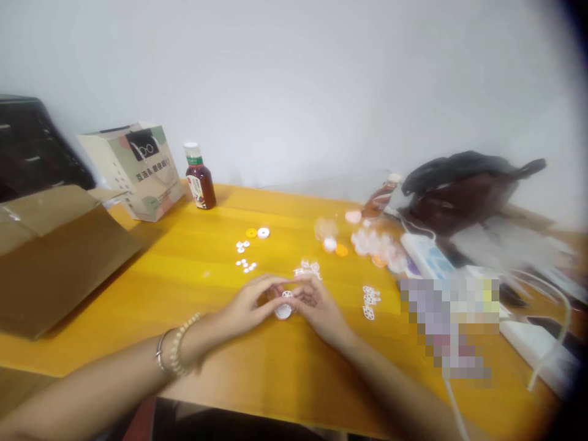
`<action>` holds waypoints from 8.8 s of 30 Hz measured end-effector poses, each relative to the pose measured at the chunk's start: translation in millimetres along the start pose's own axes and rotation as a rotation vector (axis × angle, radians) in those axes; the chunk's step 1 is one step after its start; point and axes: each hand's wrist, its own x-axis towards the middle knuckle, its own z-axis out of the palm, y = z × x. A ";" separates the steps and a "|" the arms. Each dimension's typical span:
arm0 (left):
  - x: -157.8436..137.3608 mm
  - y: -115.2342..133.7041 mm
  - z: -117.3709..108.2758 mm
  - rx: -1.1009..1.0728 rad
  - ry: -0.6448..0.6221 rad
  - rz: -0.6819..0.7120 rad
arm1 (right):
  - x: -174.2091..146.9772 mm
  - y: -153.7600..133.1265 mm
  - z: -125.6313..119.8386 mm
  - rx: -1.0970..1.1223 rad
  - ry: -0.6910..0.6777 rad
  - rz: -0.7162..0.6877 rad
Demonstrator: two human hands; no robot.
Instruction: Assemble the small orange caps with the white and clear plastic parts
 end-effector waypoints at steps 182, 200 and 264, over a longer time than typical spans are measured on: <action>32.5 -17.4 8.7 -0.237 0.073 -0.155 | 6.3 11.7 -7.5 0.221 0.159 0.145; 46.1 -18.8 -4.3 0.064 0.027 -0.021 | 3.5 1.1 -10.0 0.311 0.135 0.282; 59.4 -17.0 -22.7 -0.055 -0.309 0.118 | 5.1 3.1 -11.8 0.331 0.130 0.246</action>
